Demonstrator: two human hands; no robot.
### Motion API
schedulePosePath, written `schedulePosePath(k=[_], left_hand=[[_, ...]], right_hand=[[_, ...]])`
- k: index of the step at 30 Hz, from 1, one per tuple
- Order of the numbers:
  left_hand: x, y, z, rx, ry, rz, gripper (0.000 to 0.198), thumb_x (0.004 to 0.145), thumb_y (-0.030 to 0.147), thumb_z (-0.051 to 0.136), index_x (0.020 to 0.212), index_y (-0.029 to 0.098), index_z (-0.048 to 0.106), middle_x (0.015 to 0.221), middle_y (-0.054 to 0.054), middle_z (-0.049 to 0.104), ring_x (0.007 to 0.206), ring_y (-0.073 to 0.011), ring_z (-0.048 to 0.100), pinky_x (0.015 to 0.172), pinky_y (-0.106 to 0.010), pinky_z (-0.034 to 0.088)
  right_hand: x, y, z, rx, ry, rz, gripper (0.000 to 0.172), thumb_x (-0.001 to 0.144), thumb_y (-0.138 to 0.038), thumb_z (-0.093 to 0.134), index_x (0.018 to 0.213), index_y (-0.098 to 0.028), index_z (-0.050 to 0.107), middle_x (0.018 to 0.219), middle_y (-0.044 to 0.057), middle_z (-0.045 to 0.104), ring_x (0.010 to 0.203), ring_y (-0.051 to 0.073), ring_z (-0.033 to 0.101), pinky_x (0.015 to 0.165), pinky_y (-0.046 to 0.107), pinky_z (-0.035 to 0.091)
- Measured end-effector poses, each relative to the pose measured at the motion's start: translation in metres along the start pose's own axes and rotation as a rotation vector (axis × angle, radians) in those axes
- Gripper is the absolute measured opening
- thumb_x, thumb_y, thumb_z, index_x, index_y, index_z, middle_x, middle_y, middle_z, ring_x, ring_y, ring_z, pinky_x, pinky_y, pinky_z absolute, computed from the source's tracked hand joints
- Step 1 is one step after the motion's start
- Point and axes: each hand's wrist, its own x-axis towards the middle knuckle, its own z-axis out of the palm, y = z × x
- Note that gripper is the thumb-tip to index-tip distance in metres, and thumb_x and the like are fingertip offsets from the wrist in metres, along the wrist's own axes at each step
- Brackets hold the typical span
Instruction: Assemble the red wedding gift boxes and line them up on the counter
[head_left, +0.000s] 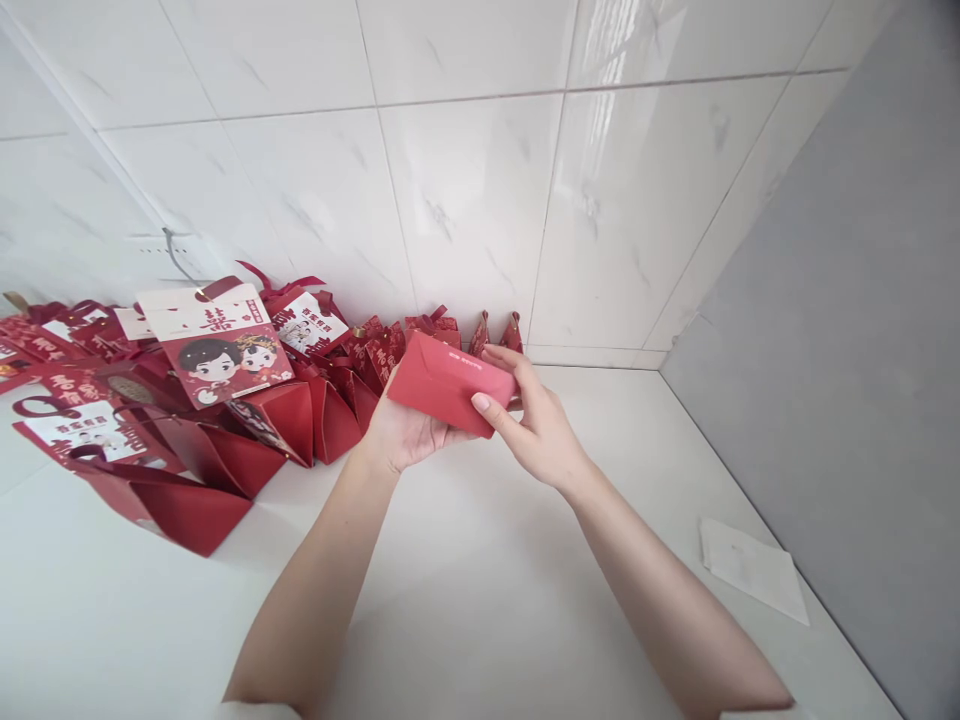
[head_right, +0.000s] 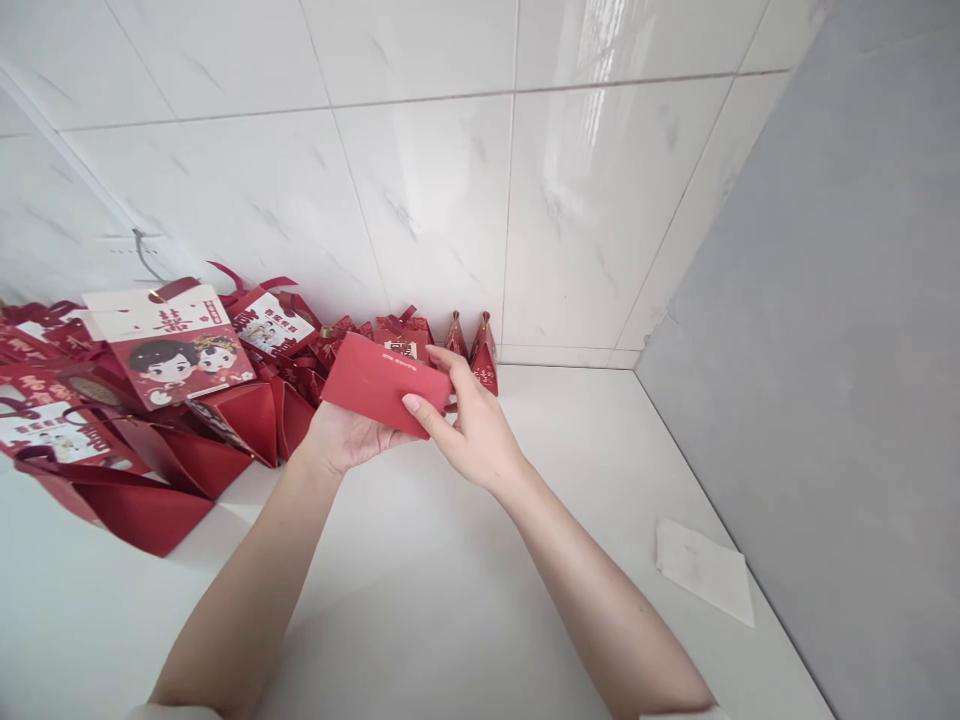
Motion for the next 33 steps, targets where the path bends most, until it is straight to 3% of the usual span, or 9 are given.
schedulePosePath(k=[3,5,14,20,25,30,33], left_hand=[[0.000,-0.001,0.004,-0.015,0.015,0.066,0.049,0.089,0.056,0.037,0.123,0.025,0.052,0.123,-0.010,0.061,0.106,-0.0292,0.060,0.073,-0.040,0.056],[0.000,-0.003,0.005,-0.030,0.033,0.078,0.047,0.089,0.056,0.037,0.122,0.025,0.052,0.122,-0.009,0.061,0.103,-0.0287,0.061,0.063,-0.035,0.055],[0.004,-0.008,0.007,-0.097,-0.017,0.095,0.047,0.088,0.057,0.039,0.119,0.025,0.054,0.123,-0.009,0.060,0.103,-0.0281,0.060,0.053,-0.028,0.051],[0.007,-0.008,0.002,-0.155,-0.034,0.062,0.044,0.088,0.056,0.040,0.113,0.024,0.056,0.120,-0.009,0.061,0.099,-0.0283,0.061,0.056,-0.031,0.053],[0.008,-0.007,0.000,-0.190,0.015,0.058,0.036,0.088,0.051,0.042,0.104,0.024,0.059,0.112,-0.007,0.064,0.092,-0.0256,0.062,0.056,-0.030,0.050],[0.007,-0.008,0.001,-0.269,0.057,0.017,0.045,0.088,0.055,0.035,0.106,0.022,0.060,0.101,-0.007,0.066,0.081,-0.0229,0.061,0.056,-0.031,0.049],[0.008,-0.012,0.001,-0.301,0.119,-0.050,0.049,0.087,0.057,0.037,0.107,0.019,0.061,0.094,-0.007,0.067,0.079,-0.0225,0.061,0.058,-0.030,0.049]], right_hand=[[0.001,0.002,0.001,-0.005,0.002,-0.104,0.081,0.082,-0.053,0.062,0.147,-0.029,0.020,0.151,0.009,0.033,0.126,0.026,0.049,0.094,0.042,0.051],[0.001,0.002,0.001,-0.033,0.001,-0.156,0.088,0.078,-0.053,0.066,0.148,-0.030,0.019,0.152,0.008,0.032,0.128,0.028,0.047,0.096,0.044,0.050],[0.003,0.003,-0.008,-0.193,0.024,-0.273,0.080,0.077,-0.051,0.069,0.143,-0.031,0.029,0.150,0.005,0.036,0.135,0.027,0.039,0.105,0.044,0.042],[0.005,0.010,-0.009,-0.278,0.012,-0.273,0.080,0.078,-0.048,0.069,0.144,-0.030,0.027,0.147,0.007,0.041,0.126,0.027,0.048,0.101,0.043,0.044],[0.005,0.014,-0.007,-0.392,0.070,-0.299,0.072,0.079,-0.049,0.067,0.139,-0.026,0.034,0.142,0.009,0.047,0.127,0.028,0.046,0.104,0.044,0.039],[0.004,0.011,-0.001,-0.584,0.080,-0.375,0.079,0.081,-0.052,0.062,0.145,-0.024,0.026,0.151,0.008,0.034,0.138,0.030,0.030,0.113,0.053,0.021],[0.005,0.012,0.003,-0.636,0.021,-0.429,0.074,0.085,-0.047,0.059,0.148,-0.027,0.024,0.154,0.006,0.028,0.137,0.028,0.032,0.111,0.050,0.028]])
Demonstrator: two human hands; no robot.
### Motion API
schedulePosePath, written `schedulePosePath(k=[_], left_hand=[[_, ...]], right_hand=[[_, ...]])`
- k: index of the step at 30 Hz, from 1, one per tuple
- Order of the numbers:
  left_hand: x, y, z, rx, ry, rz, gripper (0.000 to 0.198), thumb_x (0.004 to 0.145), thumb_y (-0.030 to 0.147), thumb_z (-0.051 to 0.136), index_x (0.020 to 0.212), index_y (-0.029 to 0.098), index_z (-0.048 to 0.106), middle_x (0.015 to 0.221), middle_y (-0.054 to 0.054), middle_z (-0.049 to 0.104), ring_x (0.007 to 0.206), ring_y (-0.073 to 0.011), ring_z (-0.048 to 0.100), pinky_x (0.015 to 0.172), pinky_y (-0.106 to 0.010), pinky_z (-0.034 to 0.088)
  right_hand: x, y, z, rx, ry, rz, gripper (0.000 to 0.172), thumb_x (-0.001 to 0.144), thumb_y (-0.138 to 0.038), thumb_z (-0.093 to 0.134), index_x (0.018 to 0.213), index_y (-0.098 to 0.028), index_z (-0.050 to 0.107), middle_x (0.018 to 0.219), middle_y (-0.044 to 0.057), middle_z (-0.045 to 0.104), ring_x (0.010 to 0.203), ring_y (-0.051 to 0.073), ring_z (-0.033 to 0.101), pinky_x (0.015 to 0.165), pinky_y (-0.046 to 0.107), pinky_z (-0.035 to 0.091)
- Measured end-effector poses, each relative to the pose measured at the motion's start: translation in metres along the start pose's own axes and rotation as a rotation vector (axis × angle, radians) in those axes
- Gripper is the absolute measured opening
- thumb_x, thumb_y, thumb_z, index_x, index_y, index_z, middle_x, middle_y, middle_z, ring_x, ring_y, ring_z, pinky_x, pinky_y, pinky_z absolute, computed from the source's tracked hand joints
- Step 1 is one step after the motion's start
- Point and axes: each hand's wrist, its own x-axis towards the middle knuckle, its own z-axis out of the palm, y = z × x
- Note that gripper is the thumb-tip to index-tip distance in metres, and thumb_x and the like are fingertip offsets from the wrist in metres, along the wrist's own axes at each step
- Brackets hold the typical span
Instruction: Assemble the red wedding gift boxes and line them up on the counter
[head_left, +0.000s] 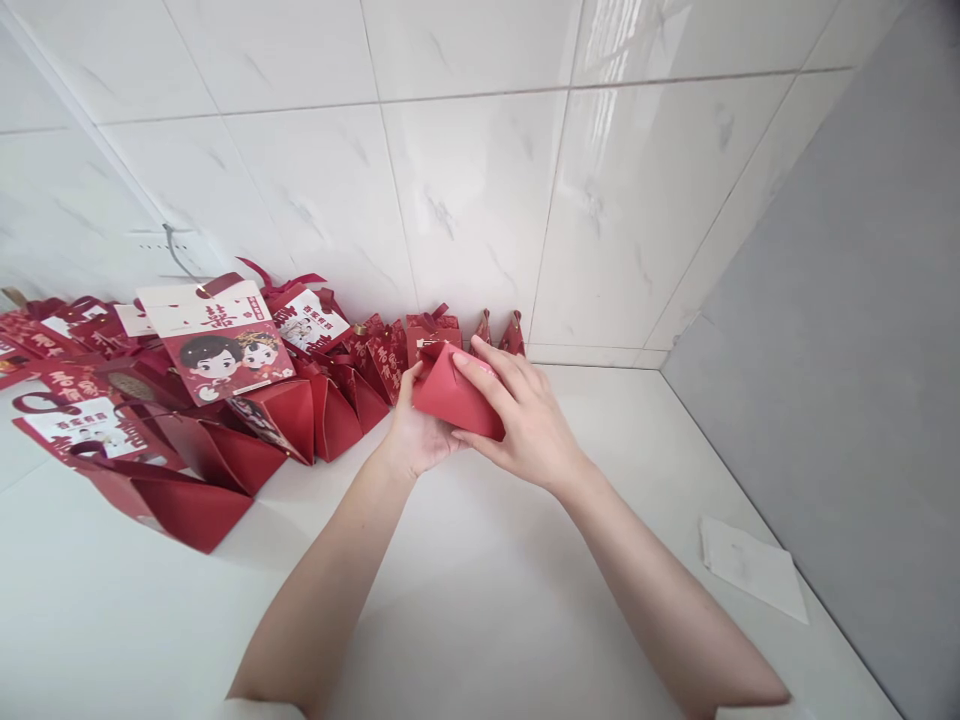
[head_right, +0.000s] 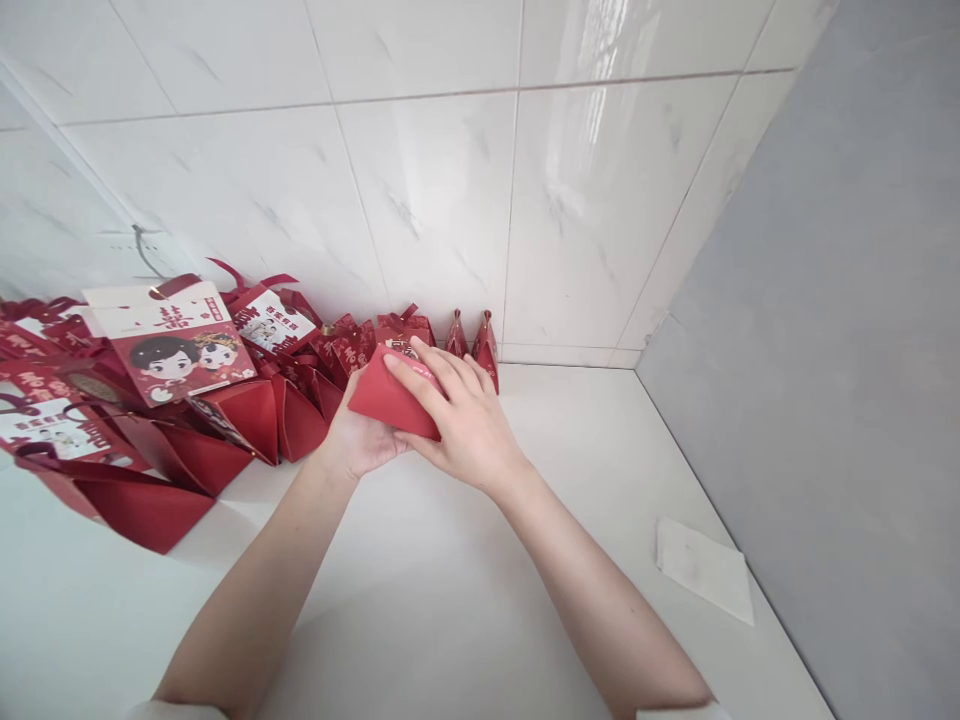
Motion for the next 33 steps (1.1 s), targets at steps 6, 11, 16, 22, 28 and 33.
schedulePosePath(k=[6,11,16,22,28,33], left_hand=[[0.002,-0.001,-0.004,0.013,-0.077,-0.086,0.054,0.090,0.058,0.032,0.117,0.019,0.059,0.101,-0.010,0.067,0.083,-0.0242,0.063,0.059,-0.032,0.051],[0.002,0.002,-0.004,0.021,-0.164,-0.112,0.058,0.091,0.060,0.030,0.126,0.021,0.054,0.115,-0.011,0.064,0.090,-0.0248,0.064,0.061,-0.032,0.052],[0.001,0.006,-0.004,0.137,-0.118,-0.068,0.067,0.087,0.068,0.031,0.131,0.021,0.051,0.124,-0.013,0.061,0.099,-0.0280,0.064,0.076,-0.041,0.055],[-0.007,0.021,-0.008,0.442,0.061,0.087,0.080,0.078,0.079,0.033,0.131,0.023,0.053,0.129,-0.014,0.058,0.105,-0.0323,0.062,0.074,-0.044,0.057],[-0.019,0.034,-0.013,0.692,0.104,0.144,0.058,0.082,0.052,0.057,0.134,0.028,0.049,0.125,-0.010,0.062,0.093,-0.0277,0.068,0.056,-0.032,0.059],[-0.028,0.041,-0.019,0.804,0.020,0.343,0.070,0.075,0.037,0.073,0.138,0.037,0.042,0.138,-0.004,0.054,0.118,-0.0283,0.058,0.086,-0.034,0.058]], right_hand=[[-0.002,0.008,0.004,-0.015,0.024,-0.082,0.059,0.088,-0.049,0.056,0.142,-0.029,0.041,0.155,0.006,0.026,0.129,0.028,0.043,0.100,0.044,0.041],[-0.002,0.017,0.004,-0.007,0.074,-0.138,0.046,0.089,-0.048,0.055,0.131,-0.031,0.054,0.155,0.006,0.026,0.126,0.026,0.048,0.099,0.042,0.042],[-0.001,0.020,0.002,-0.063,0.098,-0.187,0.054,0.093,-0.032,0.053,0.144,-0.026,0.037,0.149,0.005,0.039,0.128,0.021,0.045,0.107,0.041,0.036],[-0.005,0.016,0.010,-0.239,0.085,-0.260,0.060,0.096,-0.006,0.036,0.146,-0.036,0.026,0.141,-0.006,0.049,0.129,0.016,0.044,0.115,0.058,-0.009],[-0.005,0.008,0.010,-0.001,0.078,-0.168,0.062,0.093,-0.034,0.052,0.147,-0.037,0.022,0.146,-0.002,0.043,0.140,0.024,0.030,0.114,0.059,-0.010],[-0.001,0.016,0.000,0.634,0.170,0.325,0.073,0.091,-0.050,0.049,0.150,-0.032,0.011,0.156,0.005,0.023,0.142,0.027,0.024,0.114,0.052,0.026]])
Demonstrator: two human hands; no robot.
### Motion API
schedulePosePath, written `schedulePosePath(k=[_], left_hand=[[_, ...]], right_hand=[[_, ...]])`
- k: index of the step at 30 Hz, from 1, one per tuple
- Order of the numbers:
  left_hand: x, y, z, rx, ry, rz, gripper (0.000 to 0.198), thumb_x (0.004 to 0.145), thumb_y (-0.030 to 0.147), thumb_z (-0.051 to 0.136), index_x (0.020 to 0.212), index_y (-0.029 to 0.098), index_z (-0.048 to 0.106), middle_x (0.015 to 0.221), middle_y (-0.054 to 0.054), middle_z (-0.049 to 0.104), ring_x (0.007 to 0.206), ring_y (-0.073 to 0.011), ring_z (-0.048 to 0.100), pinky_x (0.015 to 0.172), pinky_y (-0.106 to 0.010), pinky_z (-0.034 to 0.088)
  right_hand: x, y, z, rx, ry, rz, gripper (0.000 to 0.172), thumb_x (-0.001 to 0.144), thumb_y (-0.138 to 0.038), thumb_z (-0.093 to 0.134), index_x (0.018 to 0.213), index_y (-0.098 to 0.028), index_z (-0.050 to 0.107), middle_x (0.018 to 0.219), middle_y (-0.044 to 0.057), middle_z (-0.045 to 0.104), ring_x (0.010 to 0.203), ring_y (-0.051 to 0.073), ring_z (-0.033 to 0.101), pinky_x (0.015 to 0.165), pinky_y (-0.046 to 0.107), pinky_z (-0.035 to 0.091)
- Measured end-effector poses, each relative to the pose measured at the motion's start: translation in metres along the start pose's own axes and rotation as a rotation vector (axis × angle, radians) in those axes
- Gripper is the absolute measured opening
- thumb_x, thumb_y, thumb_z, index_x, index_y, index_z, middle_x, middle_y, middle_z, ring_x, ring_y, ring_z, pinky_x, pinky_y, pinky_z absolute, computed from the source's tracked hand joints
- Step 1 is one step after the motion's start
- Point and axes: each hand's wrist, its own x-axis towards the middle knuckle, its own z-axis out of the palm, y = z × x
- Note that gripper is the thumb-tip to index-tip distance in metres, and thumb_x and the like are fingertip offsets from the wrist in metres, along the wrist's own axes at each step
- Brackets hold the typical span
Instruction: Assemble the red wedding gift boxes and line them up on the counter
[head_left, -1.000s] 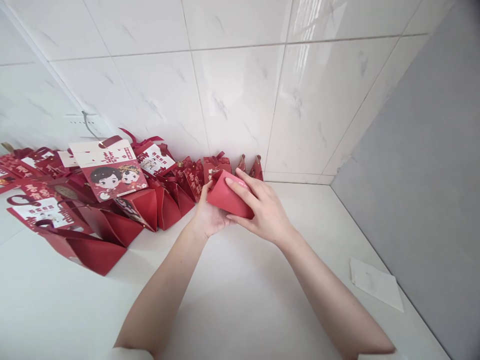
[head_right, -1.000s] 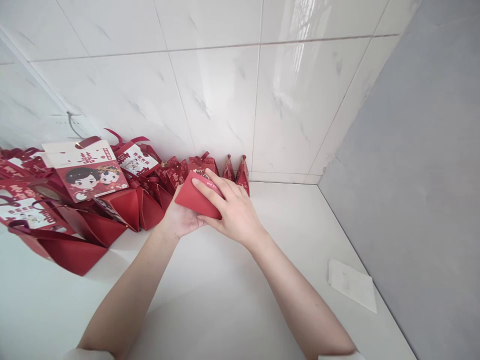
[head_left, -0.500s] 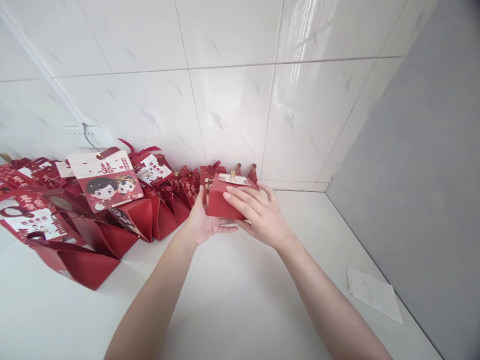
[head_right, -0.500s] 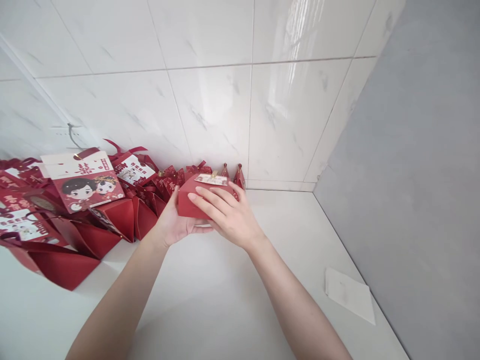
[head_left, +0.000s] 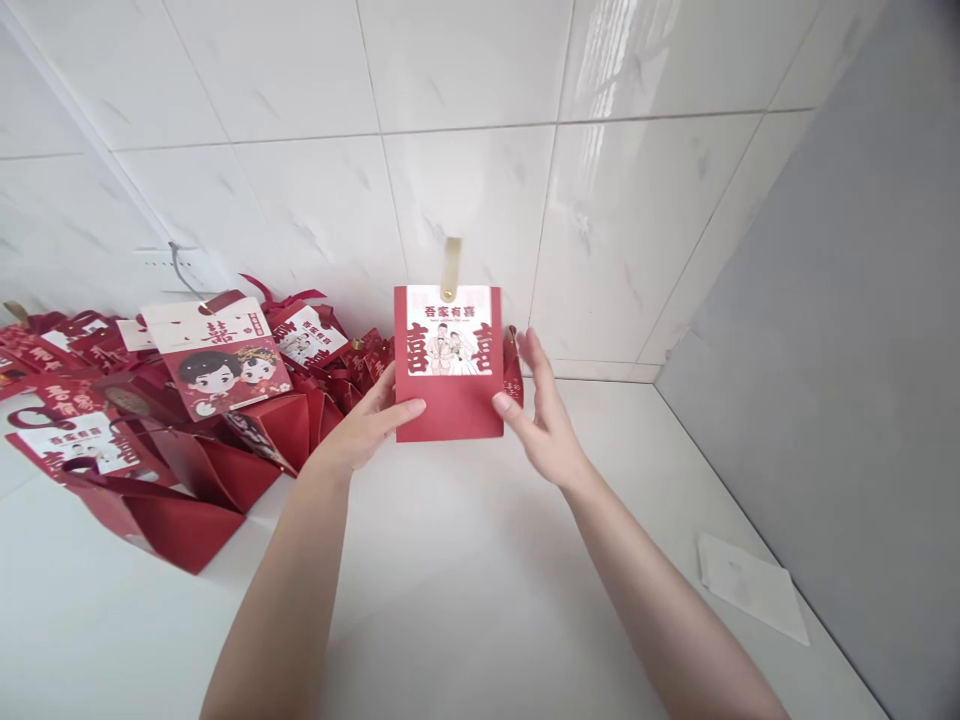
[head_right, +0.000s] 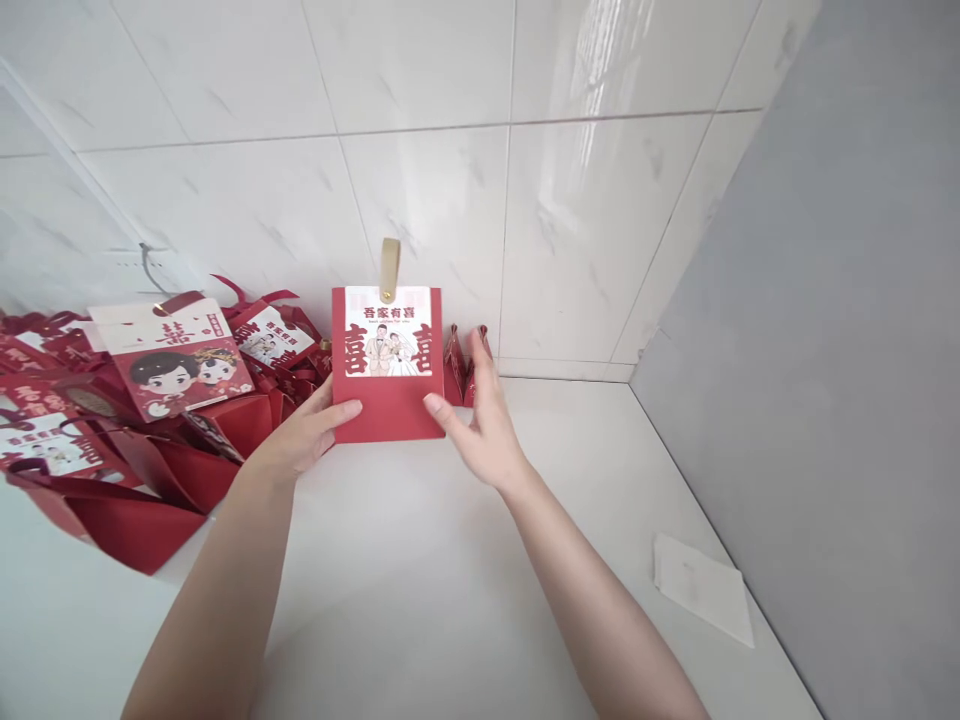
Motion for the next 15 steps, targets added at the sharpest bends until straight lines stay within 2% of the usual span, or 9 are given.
schedulePosePath(k=[3,6,11,13,15], left_hand=[[0.000,-0.003,-0.003,0.050,-0.099,0.024,0.075,0.070,0.036,0.077,0.137,0.035,0.044,0.139,-0.004,0.052,0.124,-0.0305,0.052,0.098,-0.037,0.051],[0.001,-0.008,-0.005,0.074,-0.134,0.012,0.073,0.071,0.044,0.075,0.137,0.034,0.046,0.139,-0.005,0.052,0.125,-0.0312,0.051,0.101,-0.040,0.048],[0.000,-0.008,-0.007,0.136,-0.048,-0.124,0.061,0.076,0.052,0.068,0.131,0.029,0.054,0.132,-0.007,0.058,0.122,-0.0312,0.054,0.100,-0.040,0.047],[0.000,-0.007,-0.008,0.176,-0.076,-0.137,0.064,0.073,0.047,0.072,0.131,0.027,0.053,0.133,-0.009,0.058,0.122,-0.0319,0.053,0.099,-0.040,0.048],[0.002,-0.009,-0.009,0.228,-0.158,-0.157,0.072,0.069,0.039,0.076,0.135,0.027,0.049,0.134,-0.009,0.057,0.121,-0.0322,0.053,0.099,-0.042,0.047]], right_hand=[[0.004,0.001,-0.006,0.390,-0.195,0.135,0.050,0.094,-0.049,0.045,0.139,-0.030,0.038,0.144,0.005,0.045,0.129,0.025,0.047,0.105,0.043,0.043],[0.006,-0.001,-0.010,0.509,-0.259,0.193,0.042,0.090,-0.048,0.053,0.126,-0.027,0.052,0.134,0.005,0.055,0.121,0.024,0.054,0.101,0.041,0.046],[0.007,-0.001,-0.023,0.428,-0.410,0.274,0.046,0.090,-0.045,0.055,0.132,-0.027,0.048,0.138,0.006,0.052,0.120,0.023,0.055,0.099,0.041,0.048],[0.007,0.002,-0.029,0.328,-0.473,0.278,0.048,0.088,-0.042,0.059,0.132,-0.026,0.048,0.137,0.007,0.053,0.118,0.023,0.056,0.097,0.041,0.050],[0.006,0.006,-0.035,0.183,-0.534,0.273,0.046,0.085,-0.040,0.062,0.127,-0.025,0.054,0.131,0.006,0.059,0.113,0.023,0.059,0.092,0.040,0.053]])
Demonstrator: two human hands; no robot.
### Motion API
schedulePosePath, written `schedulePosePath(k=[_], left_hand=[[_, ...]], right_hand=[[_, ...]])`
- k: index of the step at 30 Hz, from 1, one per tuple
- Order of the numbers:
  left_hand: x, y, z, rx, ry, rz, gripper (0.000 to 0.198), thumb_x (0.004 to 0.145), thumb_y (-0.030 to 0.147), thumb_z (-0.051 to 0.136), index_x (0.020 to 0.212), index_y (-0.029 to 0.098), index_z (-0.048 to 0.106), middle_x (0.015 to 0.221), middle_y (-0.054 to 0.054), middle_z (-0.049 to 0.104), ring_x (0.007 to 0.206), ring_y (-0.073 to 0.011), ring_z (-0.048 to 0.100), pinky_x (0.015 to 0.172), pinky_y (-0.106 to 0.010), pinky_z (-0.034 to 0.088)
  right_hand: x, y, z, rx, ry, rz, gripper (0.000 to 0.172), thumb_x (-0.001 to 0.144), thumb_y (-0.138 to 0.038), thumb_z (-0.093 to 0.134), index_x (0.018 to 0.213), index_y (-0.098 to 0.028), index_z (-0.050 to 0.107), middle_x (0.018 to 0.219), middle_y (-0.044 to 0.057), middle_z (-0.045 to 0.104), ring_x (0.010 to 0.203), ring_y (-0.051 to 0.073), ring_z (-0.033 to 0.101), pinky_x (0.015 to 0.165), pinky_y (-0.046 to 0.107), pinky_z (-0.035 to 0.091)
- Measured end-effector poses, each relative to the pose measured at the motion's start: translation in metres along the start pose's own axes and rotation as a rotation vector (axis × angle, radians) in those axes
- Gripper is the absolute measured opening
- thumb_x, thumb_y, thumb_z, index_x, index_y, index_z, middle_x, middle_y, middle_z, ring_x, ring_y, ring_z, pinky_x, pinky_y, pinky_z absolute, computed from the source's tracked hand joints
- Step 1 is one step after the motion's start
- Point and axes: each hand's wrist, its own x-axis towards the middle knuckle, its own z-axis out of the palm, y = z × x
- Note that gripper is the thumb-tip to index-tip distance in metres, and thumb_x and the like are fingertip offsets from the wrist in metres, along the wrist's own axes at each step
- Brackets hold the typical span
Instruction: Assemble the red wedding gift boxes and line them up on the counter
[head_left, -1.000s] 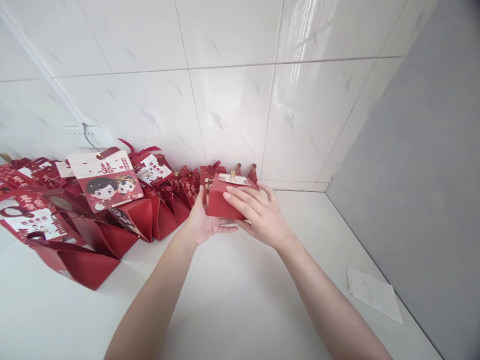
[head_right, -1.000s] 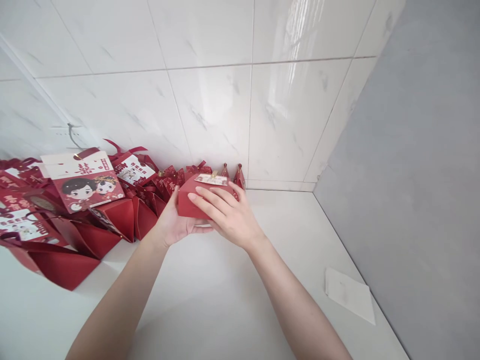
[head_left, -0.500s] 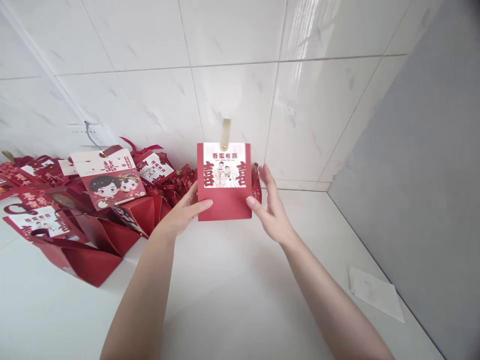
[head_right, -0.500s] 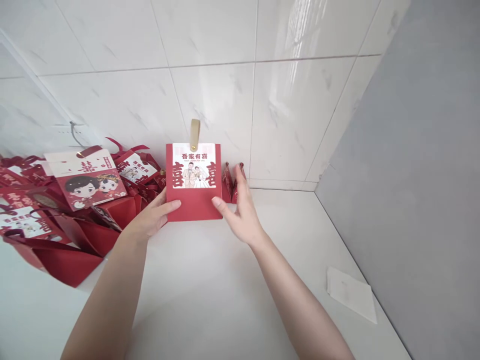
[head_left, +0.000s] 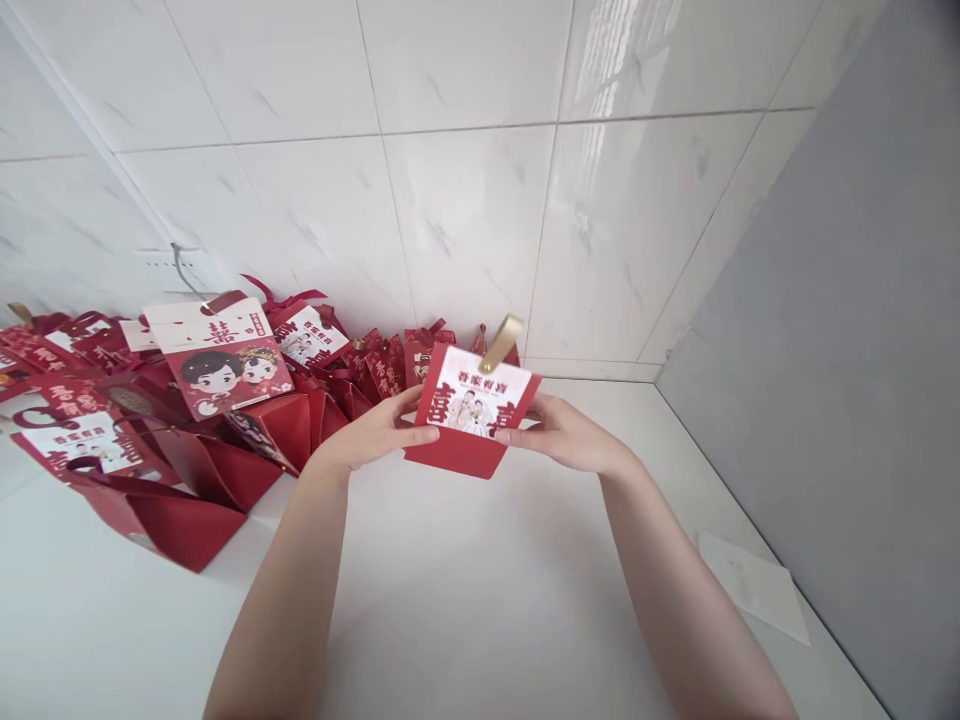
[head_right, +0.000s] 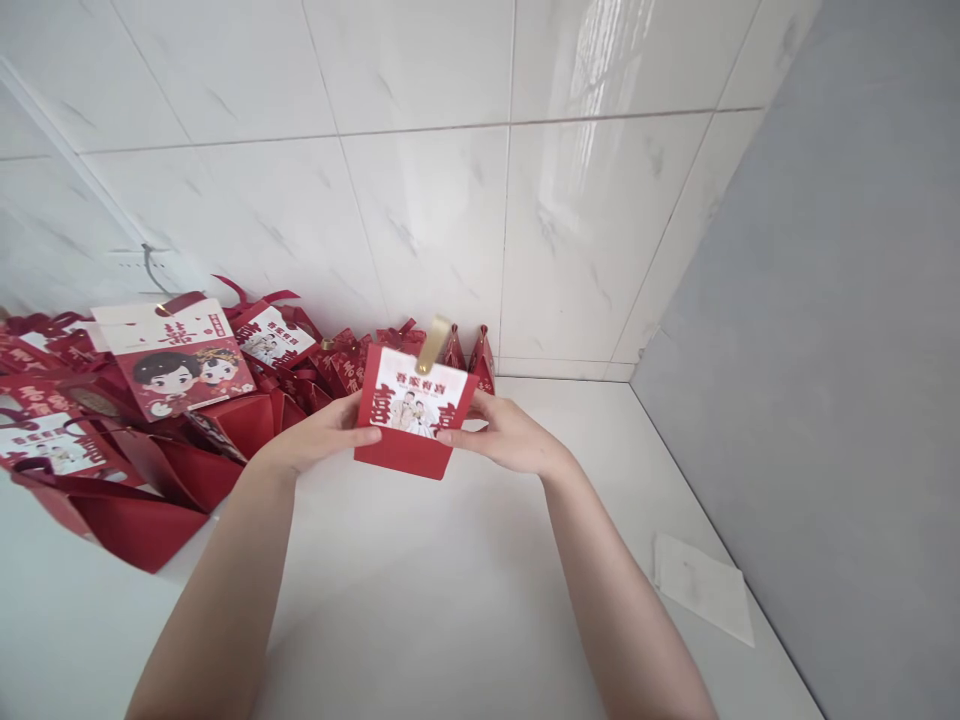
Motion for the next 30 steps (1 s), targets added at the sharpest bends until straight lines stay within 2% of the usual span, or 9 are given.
schedulePosePath(k=[3,7,11,13,17,18,24,27,30], left_hand=[[0.007,-0.008,-0.004,0.083,-0.022,-0.053,0.078,0.070,0.035,0.074,0.141,0.028,0.042,0.138,-0.009,0.053,0.123,-0.0314,0.052,0.103,-0.046,0.042],[0.013,-0.019,-0.011,0.203,0.200,-0.045,0.060,0.075,0.042,0.066,0.131,0.022,0.055,0.140,-0.009,0.051,0.132,-0.0298,0.042,0.112,-0.043,0.028],[0.006,-0.017,-0.010,0.292,0.323,-0.051,0.056,0.080,0.057,0.056,0.125,0.024,0.060,0.138,-0.007,0.053,0.129,-0.0286,0.046,0.111,-0.039,0.029],[-0.001,-0.013,-0.003,0.301,0.357,-0.096,0.060,0.082,0.064,0.048,0.127,0.025,0.059,0.138,-0.007,0.053,0.127,-0.0293,0.048,0.111,-0.039,0.028],[-0.013,-0.003,0.017,0.253,0.335,-0.139,0.066,0.082,0.068,0.044,0.132,0.027,0.055,0.145,-0.005,0.045,0.131,-0.0321,0.043,0.112,-0.041,0.023],[-0.015,0.000,0.020,0.243,0.313,-0.141,0.065,0.081,0.068,0.045,0.131,0.027,0.056,0.145,-0.005,0.045,0.131,-0.0326,0.043,0.111,-0.040,0.024],[-0.023,0.016,0.017,0.409,0.277,-0.108,0.065,0.072,0.063,0.061,0.121,0.021,0.061,0.112,-0.008,0.069,0.107,-0.0301,0.060,0.091,-0.035,0.043],[-0.022,0.017,0.013,0.543,0.235,-0.053,0.057,0.064,0.053,0.071,0.111,0.020,0.066,0.102,-0.006,0.070,0.096,-0.0258,0.063,0.083,-0.031,0.046],[-0.024,0.015,0.018,0.589,0.137,-0.033,0.035,0.067,0.047,0.069,0.086,0.017,0.072,0.097,-0.005,0.070,0.090,-0.0239,0.064,0.078,-0.029,0.046]], right_hand=[[-0.002,0.006,-0.001,-0.235,-0.049,0.064,0.029,0.087,-0.037,0.059,0.113,-0.026,0.065,0.112,0.003,0.069,0.096,0.023,0.066,0.078,0.036,0.056],[-0.006,0.009,0.007,-0.370,-0.152,0.096,0.023,0.089,-0.037,0.054,0.099,-0.026,0.072,0.094,0.002,0.074,0.080,0.023,0.068,0.065,0.034,0.054],[-0.009,0.004,0.016,-0.391,-0.308,0.167,0.025,0.088,-0.041,0.054,0.101,-0.027,0.070,0.099,0.003,0.073,0.082,0.023,0.068,0.063,0.032,0.052],[-0.007,0.002,0.021,-0.486,-0.261,0.235,0.030,0.087,-0.044,0.054,0.106,-0.024,0.066,0.099,0.006,0.072,0.081,0.024,0.068,0.062,0.032,0.051],[0.002,0.002,0.036,-0.786,0.050,0.385,0.051,0.087,-0.046,0.053,0.126,-0.013,0.051,0.098,0.018,0.069,0.085,0.031,0.067,0.065,0.038,0.049],[0.003,0.000,0.040,-0.792,0.037,0.388,0.054,0.086,-0.046,0.055,0.129,-0.013,0.049,0.097,0.017,0.069,0.084,0.031,0.067,0.065,0.037,0.049],[-0.009,-0.023,0.043,-0.220,-0.574,0.172,0.040,0.085,-0.051,0.056,0.116,-0.028,0.063,0.077,-0.001,0.066,0.064,0.014,0.062,0.061,0.025,0.048],[-0.016,-0.035,0.037,-0.234,-0.507,0.073,0.032,0.087,-0.048,0.055,0.108,-0.027,0.066,0.073,-0.002,0.063,0.064,0.014,0.059,0.058,0.025,0.046],[-0.019,-0.044,0.037,-0.334,-0.190,-0.064,0.027,0.090,-0.045,0.052,0.098,-0.023,0.065,0.080,0.001,0.065,0.069,0.016,0.059,0.061,0.028,0.048]])
